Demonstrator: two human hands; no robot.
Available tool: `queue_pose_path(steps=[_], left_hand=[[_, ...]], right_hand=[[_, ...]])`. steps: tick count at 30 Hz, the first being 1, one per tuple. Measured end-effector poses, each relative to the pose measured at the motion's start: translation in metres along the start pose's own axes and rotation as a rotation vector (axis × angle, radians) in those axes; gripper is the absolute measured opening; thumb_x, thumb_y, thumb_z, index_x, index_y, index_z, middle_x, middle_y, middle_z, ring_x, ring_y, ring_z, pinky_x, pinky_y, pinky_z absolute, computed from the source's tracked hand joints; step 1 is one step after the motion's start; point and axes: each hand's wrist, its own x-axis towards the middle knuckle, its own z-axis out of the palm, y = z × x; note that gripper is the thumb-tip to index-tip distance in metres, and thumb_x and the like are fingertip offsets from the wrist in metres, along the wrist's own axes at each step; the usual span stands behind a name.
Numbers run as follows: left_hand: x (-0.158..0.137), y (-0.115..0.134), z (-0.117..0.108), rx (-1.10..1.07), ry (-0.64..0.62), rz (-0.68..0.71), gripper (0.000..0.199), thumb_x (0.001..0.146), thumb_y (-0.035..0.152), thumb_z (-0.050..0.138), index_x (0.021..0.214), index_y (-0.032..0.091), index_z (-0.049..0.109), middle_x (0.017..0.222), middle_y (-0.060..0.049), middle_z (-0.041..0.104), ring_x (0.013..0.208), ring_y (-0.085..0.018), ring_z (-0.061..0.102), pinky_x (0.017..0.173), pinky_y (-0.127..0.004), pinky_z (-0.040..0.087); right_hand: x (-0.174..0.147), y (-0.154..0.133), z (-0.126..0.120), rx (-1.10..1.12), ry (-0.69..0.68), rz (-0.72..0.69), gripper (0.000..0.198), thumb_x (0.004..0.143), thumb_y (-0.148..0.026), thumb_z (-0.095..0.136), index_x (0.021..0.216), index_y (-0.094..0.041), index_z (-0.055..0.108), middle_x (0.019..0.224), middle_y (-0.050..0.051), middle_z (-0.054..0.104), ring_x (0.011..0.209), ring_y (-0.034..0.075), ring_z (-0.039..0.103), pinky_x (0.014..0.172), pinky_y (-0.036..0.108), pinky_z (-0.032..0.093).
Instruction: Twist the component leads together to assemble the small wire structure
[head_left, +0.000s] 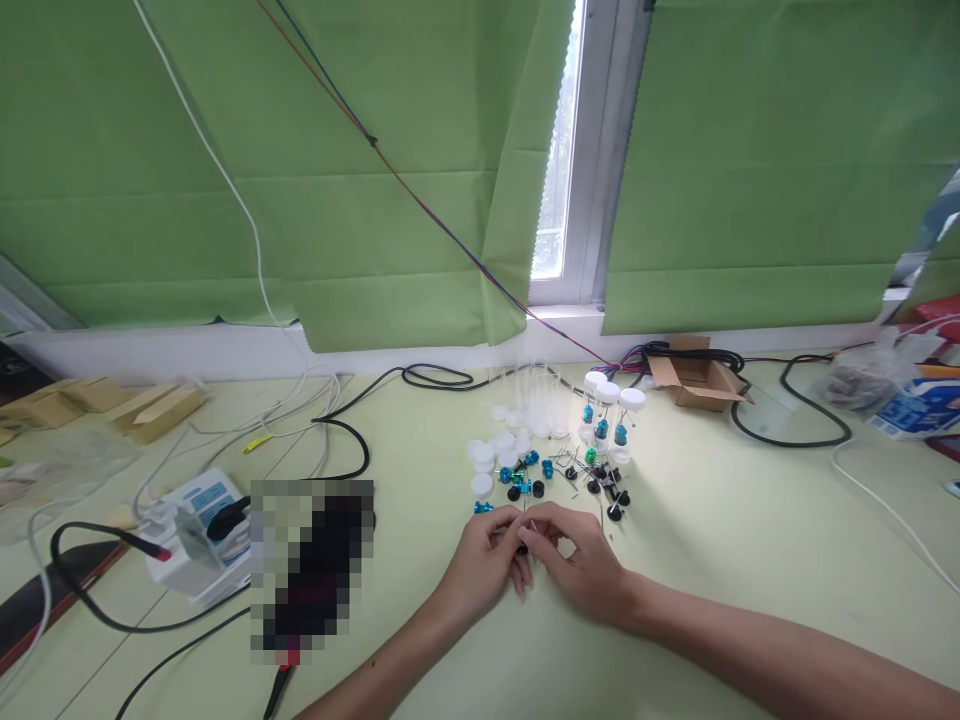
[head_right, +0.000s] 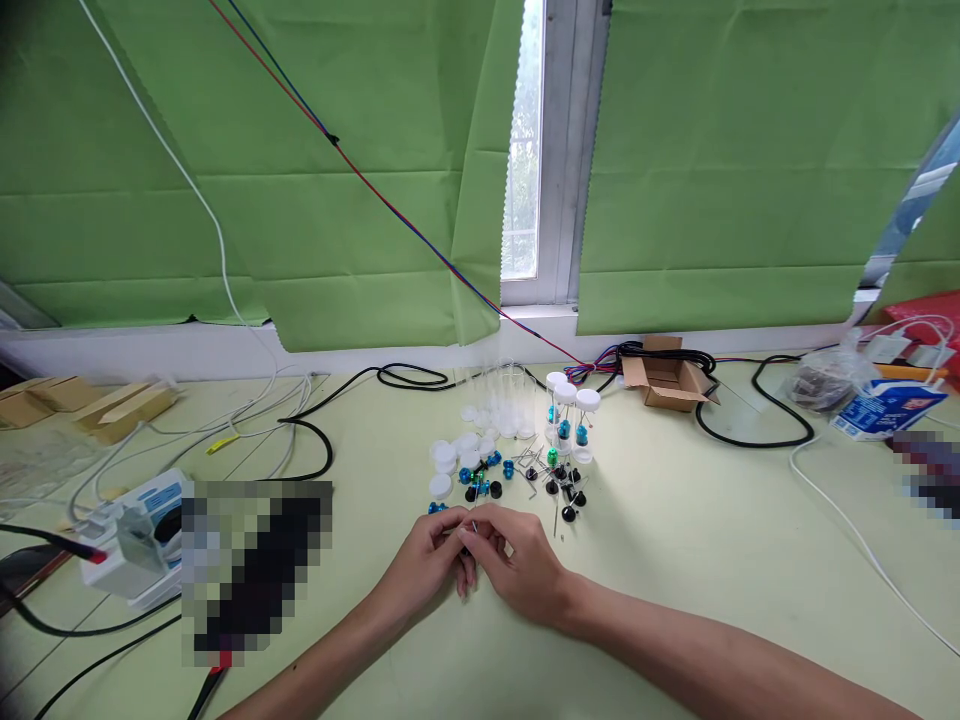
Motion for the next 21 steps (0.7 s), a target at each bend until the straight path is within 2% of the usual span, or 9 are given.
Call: queue_pose_path(steps=[21], left_hand=[[-0.0003,0.0007,0.0006,0.01,-0.005,-0.007,0.035,0.087,0.046,0.053,0.073,0.015,0.062,0.055,0.0,0.057,0.044,-0.012,0.055,0.041,-0.022,0.045]], right_hand=[[-0.0002,-0.0028,-0.0001,-0.019,-0.004,-0.004,0.014,0.093,-0.022,0.052,0.092,-0.018,0.065,0.069,0.001,0.064,0.059,0.013,0.056,0.059,0.024,0.046]])
